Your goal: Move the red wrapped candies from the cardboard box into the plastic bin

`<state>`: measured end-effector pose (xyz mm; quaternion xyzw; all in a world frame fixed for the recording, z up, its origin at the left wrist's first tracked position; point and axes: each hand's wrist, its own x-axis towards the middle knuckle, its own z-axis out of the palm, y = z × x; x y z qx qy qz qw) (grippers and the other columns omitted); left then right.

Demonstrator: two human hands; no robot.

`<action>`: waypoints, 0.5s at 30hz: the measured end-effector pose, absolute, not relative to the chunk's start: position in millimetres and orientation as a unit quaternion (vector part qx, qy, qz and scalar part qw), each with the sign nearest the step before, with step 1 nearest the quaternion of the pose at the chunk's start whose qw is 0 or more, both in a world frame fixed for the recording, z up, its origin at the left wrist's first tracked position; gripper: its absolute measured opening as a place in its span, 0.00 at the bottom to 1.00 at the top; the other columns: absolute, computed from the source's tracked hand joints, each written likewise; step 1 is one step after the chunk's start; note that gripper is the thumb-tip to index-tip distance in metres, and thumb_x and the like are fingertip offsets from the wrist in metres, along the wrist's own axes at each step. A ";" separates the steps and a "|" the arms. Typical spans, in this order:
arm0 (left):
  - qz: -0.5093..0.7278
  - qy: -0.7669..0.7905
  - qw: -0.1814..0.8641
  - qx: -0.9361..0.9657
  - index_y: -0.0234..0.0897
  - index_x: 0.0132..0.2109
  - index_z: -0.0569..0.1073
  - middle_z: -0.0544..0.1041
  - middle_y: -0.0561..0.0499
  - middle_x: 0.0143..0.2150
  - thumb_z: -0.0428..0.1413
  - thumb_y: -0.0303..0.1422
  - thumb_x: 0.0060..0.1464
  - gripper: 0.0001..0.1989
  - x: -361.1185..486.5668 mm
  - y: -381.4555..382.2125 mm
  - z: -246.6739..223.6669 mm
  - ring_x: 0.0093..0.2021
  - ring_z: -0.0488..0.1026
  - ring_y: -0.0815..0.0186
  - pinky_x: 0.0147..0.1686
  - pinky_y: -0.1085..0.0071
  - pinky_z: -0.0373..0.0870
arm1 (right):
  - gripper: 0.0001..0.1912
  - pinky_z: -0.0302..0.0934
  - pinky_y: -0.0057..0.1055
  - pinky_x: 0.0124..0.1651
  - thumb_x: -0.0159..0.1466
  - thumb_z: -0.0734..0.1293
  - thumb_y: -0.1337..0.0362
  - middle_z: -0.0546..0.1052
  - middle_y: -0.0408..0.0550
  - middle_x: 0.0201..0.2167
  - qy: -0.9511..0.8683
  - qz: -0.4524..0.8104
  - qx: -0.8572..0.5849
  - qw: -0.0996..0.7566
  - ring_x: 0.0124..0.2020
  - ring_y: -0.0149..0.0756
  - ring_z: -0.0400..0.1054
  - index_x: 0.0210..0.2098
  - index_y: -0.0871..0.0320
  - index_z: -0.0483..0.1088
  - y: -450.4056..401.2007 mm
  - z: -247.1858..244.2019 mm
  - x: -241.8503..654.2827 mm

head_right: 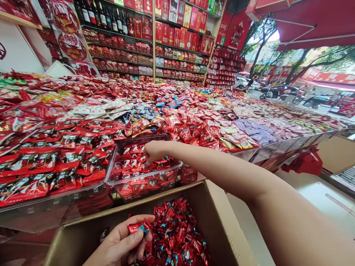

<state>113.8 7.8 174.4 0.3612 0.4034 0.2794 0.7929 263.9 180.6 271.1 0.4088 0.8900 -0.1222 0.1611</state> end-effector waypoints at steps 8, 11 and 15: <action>0.279 0.399 0.794 0.364 0.36 0.42 0.71 0.75 0.50 0.27 0.60 0.39 0.40 0.21 112.7 9.0 169.3 0.19 0.65 0.78 0.17 0.82 0.49 | 0.25 0.57 0.28 0.29 0.48 0.65 0.49 0.74 0.56 0.33 0.893 0.003 0.428 0.137 0.35 0.42 0.67 0.37 0.64 0.70 179.7 247.8 247.5; 0.274 0.400 0.793 0.369 0.35 0.43 0.71 0.76 0.49 0.27 0.60 0.39 0.40 0.21 112.5 9.0 167.7 0.20 0.65 0.77 0.17 0.82 0.50 | 0.20 0.58 0.28 0.29 0.49 0.66 0.56 0.74 0.54 0.35 0.890 0.007 0.431 0.151 0.36 0.41 0.67 0.38 0.61 0.70 178.6 249.4 245.6; 0.273 0.400 0.793 0.370 0.34 0.43 0.71 0.76 0.49 0.26 0.60 0.40 0.39 0.22 112.4 8.7 167.5 0.19 0.65 0.77 0.17 0.81 0.51 | 0.15 0.56 0.27 0.28 0.48 0.67 0.63 0.75 0.53 0.32 0.897 0.007 0.402 0.185 0.34 0.40 0.68 0.35 0.63 0.71 181.6 255.3 245.8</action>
